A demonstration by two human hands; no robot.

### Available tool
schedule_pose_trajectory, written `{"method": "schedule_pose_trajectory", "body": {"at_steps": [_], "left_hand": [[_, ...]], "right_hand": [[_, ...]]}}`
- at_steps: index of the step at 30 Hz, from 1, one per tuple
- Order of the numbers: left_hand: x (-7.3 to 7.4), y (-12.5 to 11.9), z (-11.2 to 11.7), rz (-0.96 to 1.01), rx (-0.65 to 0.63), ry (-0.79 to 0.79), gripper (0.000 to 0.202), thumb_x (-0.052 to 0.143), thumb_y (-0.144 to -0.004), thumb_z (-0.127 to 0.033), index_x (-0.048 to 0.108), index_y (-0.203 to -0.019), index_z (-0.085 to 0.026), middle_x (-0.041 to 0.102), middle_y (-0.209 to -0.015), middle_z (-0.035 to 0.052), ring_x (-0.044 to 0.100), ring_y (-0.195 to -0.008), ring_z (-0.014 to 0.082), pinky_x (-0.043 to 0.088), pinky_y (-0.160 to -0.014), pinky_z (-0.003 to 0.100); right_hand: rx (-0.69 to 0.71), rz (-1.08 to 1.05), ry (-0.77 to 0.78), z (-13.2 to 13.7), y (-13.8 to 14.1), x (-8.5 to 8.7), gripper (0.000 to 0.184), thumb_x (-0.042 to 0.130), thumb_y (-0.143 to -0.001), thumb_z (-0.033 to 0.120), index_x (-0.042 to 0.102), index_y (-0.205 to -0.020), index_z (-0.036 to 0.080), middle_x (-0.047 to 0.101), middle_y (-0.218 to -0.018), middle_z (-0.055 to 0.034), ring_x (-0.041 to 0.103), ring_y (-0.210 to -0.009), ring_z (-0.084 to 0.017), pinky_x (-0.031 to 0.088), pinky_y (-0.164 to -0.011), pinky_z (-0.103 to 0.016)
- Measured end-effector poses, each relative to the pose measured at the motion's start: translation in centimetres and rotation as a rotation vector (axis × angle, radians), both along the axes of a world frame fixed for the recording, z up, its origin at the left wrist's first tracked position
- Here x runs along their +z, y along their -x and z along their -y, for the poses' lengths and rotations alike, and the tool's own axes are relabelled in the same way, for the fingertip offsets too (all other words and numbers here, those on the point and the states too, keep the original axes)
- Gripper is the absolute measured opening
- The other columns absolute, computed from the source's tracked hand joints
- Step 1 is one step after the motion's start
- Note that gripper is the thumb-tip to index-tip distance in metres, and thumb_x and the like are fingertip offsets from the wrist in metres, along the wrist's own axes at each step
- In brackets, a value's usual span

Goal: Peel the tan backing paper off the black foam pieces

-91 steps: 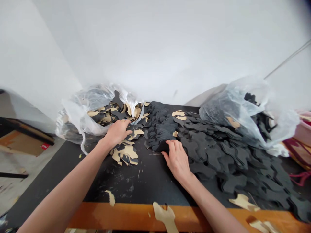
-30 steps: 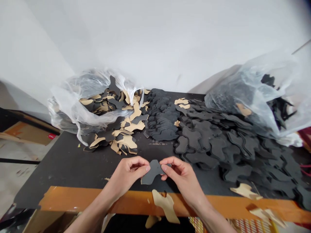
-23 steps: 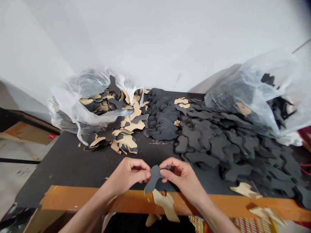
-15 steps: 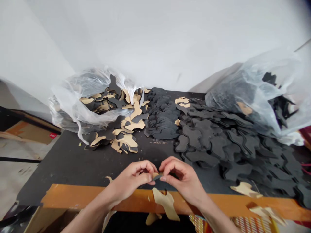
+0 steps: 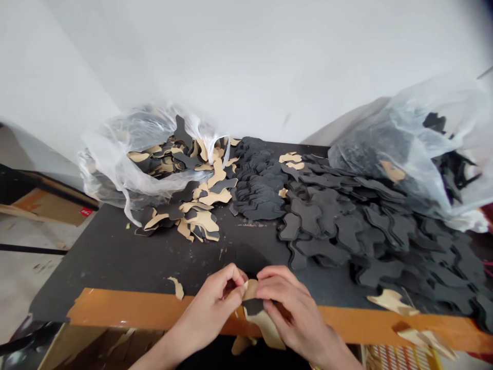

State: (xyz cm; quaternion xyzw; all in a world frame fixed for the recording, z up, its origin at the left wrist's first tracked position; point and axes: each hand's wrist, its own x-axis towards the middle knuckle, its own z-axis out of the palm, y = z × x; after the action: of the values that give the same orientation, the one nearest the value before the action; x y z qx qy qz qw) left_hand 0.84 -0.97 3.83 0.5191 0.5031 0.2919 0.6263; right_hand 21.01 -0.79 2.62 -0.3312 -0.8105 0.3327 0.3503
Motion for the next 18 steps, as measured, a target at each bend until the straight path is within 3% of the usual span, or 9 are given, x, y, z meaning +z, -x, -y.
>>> {"method": "schedule_pose_trajectory", "body": {"at_steps": [4,6,8,11,15,18], "left_hand": [[-0.2,0.2,1.7,0.067,-0.013,0.108,0.017,0.050,-0.091,-0.032,0.047,-0.077,-0.022,0.057,-0.086,0.0003,0.055,-0.077,0.0154,0.047,-0.070,0.026],[-0.5,0.6,2.5,0.011,0.016,0.071,0.013,0.049,-0.093,-0.032,0.051,-0.085,-0.023,0.061,-0.095,0.0025,0.060,-0.086,0.0178,0.050,-0.076,0.029],[-1.0,1.1,3.2,-0.109,0.089,-0.058,0.006,0.052,-0.092,-0.030,0.055,-0.096,-0.026,0.063,-0.107,0.0055,0.061,-0.099,0.0214,0.051,-0.086,0.034],[-1.7,1.5,3.5,-0.222,0.166,-0.266,0.017,0.059,-0.088,-0.025,0.055,-0.104,-0.028,0.063,-0.115,0.0091,0.062,-0.107,0.0247,0.052,-0.092,0.040],[-2.2,1.2,2.5,-0.393,0.140,-0.506,0.011,0.060,-0.088,-0.020,0.059,-0.096,-0.028,0.063,-0.117,0.0090,0.063,-0.106,0.0250,0.055,-0.088,0.039],[-2.6,1.0,1.5,-0.488,0.143,-0.612,0.018,0.061,-0.088,-0.019,0.062,-0.102,-0.028,0.063,-0.117,0.0079,0.067,-0.092,0.0211,0.058,-0.082,0.035]], "right_hand": [[0.029,-0.039,0.061,1.4,0.1,0.2,0.042,0.048,-0.088,0.001,0.053,-0.116,0.032,0.069,-0.100,-0.0025,0.064,-0.097,-0.020,0.053,-0.085,-0.037],[-0.022,-0.056,0.149,1.8,0.2,0.0,0.037,0.048,-0.089,0.003,0.053,-0.113,0.031,0.069,-0.096,-0.0019,0.066,-0.087,-0.017,0.054,-0.078,-0.032],[-0.148,-0.039,0.239,1.9,0.3,-0.5,0.029,0.052,-0.090,0.007,0.055,-0.109,0.029,0.068,-0.092,-0.0015,0.067,-0.082,-0.016,0.055,-0.074,-0.028],[-0.289,-0.068,0.366,1.1,0.8,-1.4,0.034,0.058,-0.088,0.014,0.052,-0.118,0.028,0.066,-0.091,-0.0010,0.067,-0.081,-0.015,0.055,-0.075,-0.027],[-0.312,-0.144,0.508,-1.3,1.8,-2.2,0.044,0.060,-0.086,0.015,0.045,-0.126,0.028,0.063,-0.095,0.0000,0.065,-0.086,-0.014,0.053,-0.080,-0.028],[-0.299,-0.124,0.547,-2.8,2.3,-2.3,0.045,0.059,-0.084,0.012,0.046,-0.124,0.028,0.061,-0.096,0.0010,0.064,-0.085,-0.014,0.052,-0.080,-0.028]]}}
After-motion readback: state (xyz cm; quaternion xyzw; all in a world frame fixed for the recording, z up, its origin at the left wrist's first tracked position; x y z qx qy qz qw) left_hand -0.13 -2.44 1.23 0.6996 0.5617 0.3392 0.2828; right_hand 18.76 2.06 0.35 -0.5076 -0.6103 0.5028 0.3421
